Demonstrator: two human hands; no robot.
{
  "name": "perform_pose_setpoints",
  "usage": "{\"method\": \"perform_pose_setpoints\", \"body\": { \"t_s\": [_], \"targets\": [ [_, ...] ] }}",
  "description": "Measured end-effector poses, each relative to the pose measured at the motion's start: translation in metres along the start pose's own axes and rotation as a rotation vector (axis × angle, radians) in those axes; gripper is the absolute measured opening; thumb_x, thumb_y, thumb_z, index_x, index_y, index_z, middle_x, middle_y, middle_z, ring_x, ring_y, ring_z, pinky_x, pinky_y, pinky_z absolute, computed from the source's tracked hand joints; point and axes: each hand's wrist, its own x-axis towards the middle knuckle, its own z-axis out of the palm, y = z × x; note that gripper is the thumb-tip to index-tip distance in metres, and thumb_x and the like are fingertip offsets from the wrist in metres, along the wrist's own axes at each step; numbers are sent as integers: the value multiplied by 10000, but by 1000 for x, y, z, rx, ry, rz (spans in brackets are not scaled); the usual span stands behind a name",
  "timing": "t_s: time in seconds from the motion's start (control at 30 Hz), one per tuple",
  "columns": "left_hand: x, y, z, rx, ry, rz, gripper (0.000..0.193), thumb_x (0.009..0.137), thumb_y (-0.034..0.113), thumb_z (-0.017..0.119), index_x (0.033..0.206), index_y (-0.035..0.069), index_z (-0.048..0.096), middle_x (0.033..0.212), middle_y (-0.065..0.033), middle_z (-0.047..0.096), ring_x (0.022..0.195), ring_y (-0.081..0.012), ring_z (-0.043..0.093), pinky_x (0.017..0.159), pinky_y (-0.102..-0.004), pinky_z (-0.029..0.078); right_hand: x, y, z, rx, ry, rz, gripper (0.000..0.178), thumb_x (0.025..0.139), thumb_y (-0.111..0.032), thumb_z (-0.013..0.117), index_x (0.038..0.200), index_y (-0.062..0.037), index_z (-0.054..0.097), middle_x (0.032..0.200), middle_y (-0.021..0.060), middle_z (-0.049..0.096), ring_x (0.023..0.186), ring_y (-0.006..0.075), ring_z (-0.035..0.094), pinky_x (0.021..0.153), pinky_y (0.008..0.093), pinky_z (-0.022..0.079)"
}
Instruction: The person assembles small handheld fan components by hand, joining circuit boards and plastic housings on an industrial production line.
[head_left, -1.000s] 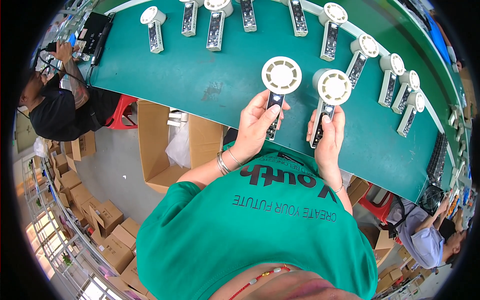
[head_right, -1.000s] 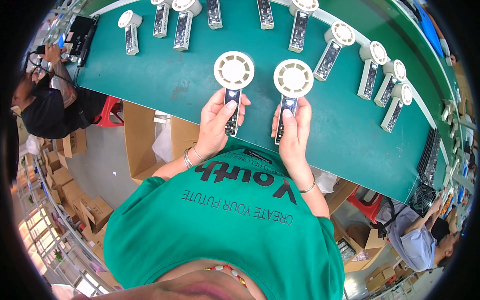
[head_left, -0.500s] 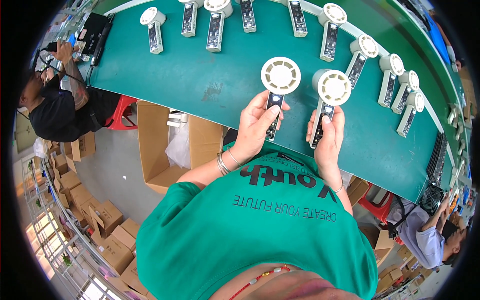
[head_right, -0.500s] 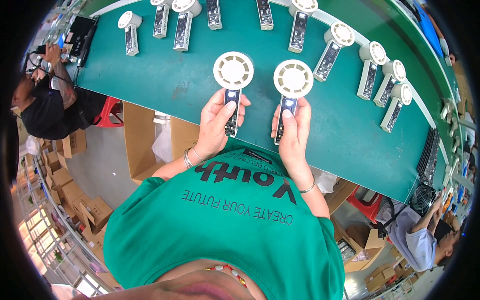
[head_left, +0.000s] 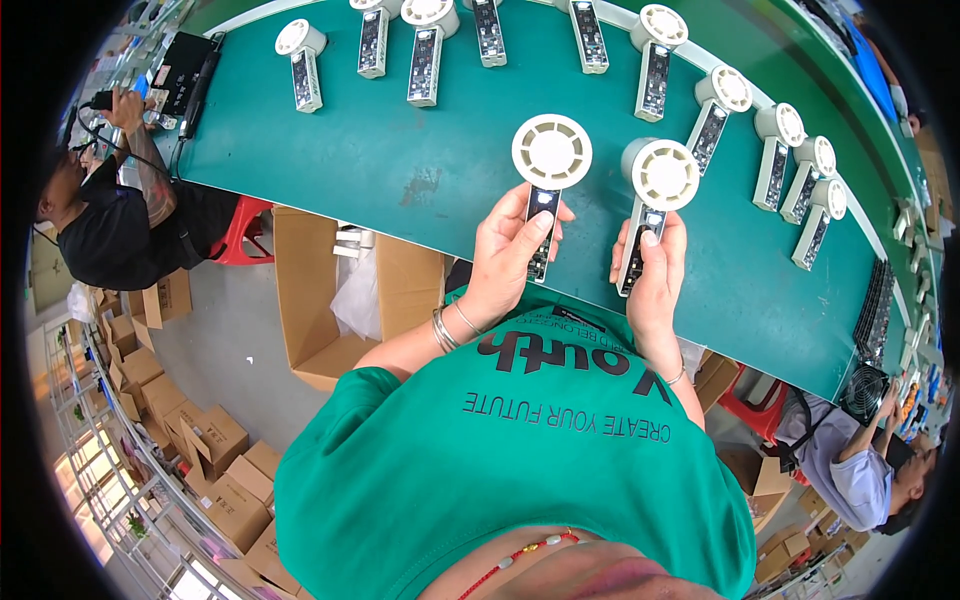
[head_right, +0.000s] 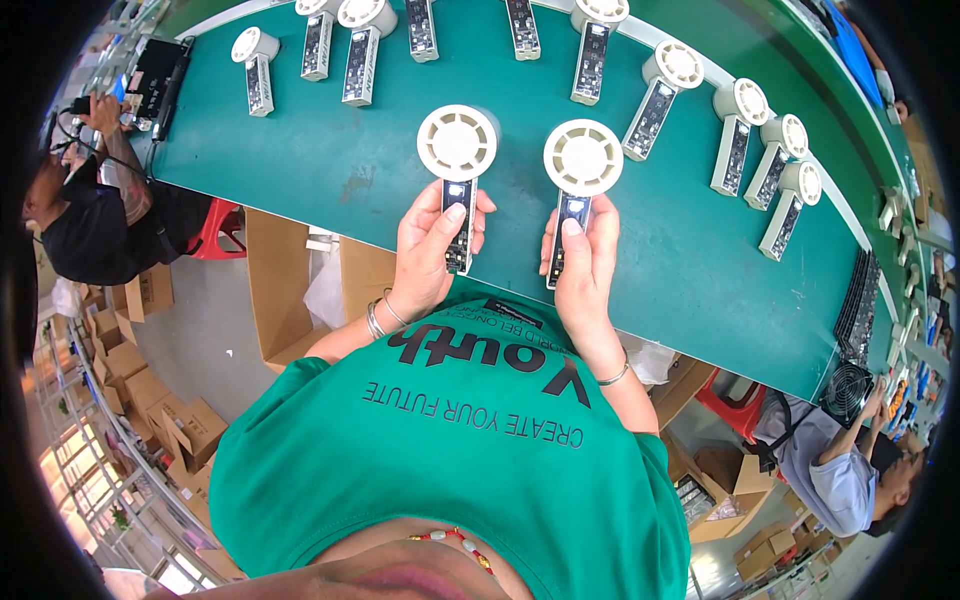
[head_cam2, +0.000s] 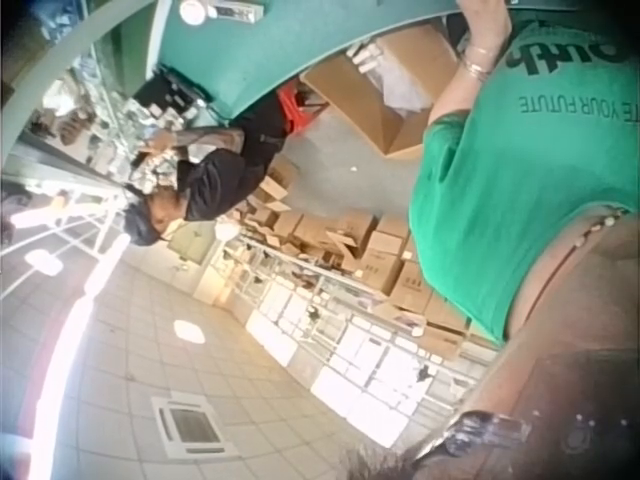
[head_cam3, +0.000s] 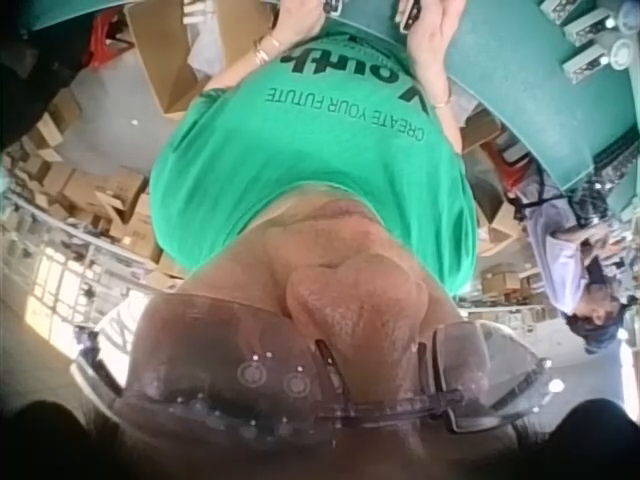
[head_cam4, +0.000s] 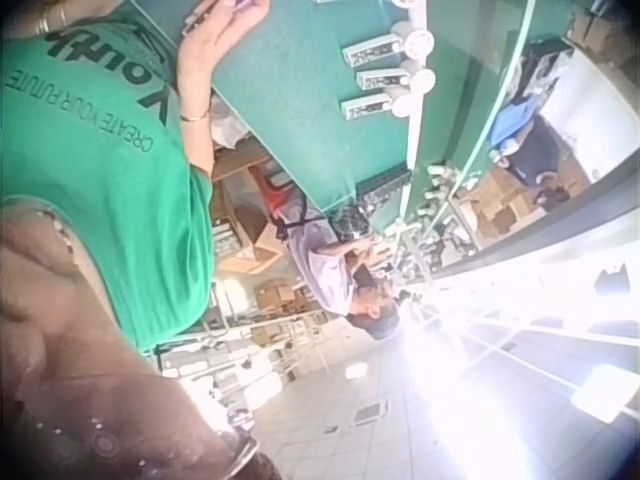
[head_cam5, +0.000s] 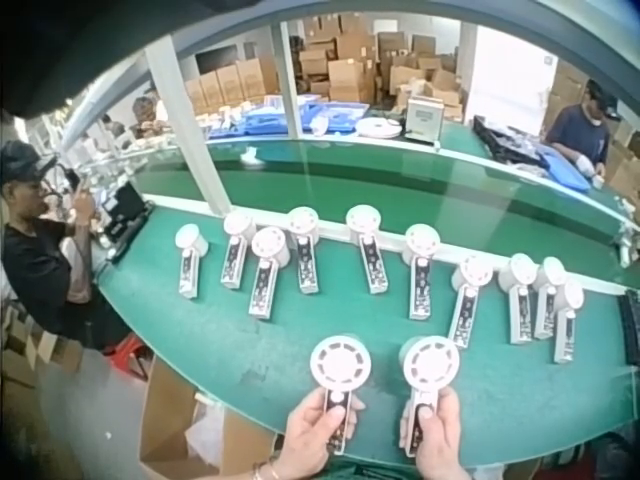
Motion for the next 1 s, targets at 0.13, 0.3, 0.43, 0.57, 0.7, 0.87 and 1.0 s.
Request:
{"method": "perform_pose_setpoints", "body": {
  "t_s": [0.13, 0.3, 0.43, 0.57, 0.7, 0.87, 1.0],
  "targets": [
    [0, 0, -1, 7, -4, 1, 355, 926, 172, 547, 1214, -18, 462, 971, -81, 603, 773, -73, 527, 634, -224, 468, 0, 0, 0, 3, 4, 3, 380, 955, -208, 416, 1255, 6, 320, 842, 65, 513, 594, 81, 482, 458, 204, 411],
    [-1, 1, 0, 14, -4, -6, 370, 926, 159, 543, 1237, -21, 452, 977, -80, 603, 773, -69, 524, 634, -222, 467, -1, 0, -1, -15, 2, 3, 344, 955, -197, 396, 1244, -20, 340, 851, 69, 521, 602, 94, 490, 471, 215, 418],
    [0, 1, 0, 19, -8, -22, 380, 925, 147, 544, 1251, -22, 445, 984, -79, 603, 775, -68, 521, 637, -221, 465, -1, 1, -2, -9, -1, 4, 309, 952, -175, 373, 1232, -45, 360, 867, 77, 531, 611, 107, 497, 483, 227, 425],
    [-1, 2, 1, 24, -8, -27, 380, 922, 140, 546, 1252, -19, 443, 986, -76, 601, 777, -66, 520, 637, -218, 464, -1, 1, -3, -25, 5, 8, 316, 951, -182, 376, 1235, -44, 360, 872, 78, 534, 609, 104, 497, 484, 226, 425],
    [1, 4, 2, -7, -12, -33, 398, 906, 124, 572, 1255, -14, 441, 978, -70, 598, 780, -63, 519, 630, -216, 463, -4, -8, -5, 5, 25, 5, 338, 936, -177, 432, 1232, -32, 358, 879, 78, 542, 606, 103, 506, 475, 223, 429],
    [13, 15, 5, 155, 1, -129, 318, 867, 76, 598, 1148, -3, 472, 928, -93, 608, 666, -76, 525, 572, -214, 454, -7, -26, -46, -97, 217, -31, 424, 861, -3, 566, 1223, 1, 347, 866, 62, 540, 584, 88, 516, 470, 216, 454],
    [16, 28, -2, 229, -3, -124, 321, 848, 52, 602, 1142, -7, 487, 911, -102, 631, 716, -91, 554, 652, -233, 467, -7, -46, -96, -164, 357, -77, 315, 862, -20, 562, 1139, 6, 415, 806, 54, 551, 565, 94, 519, 463, 226, 449]
  ]
}}
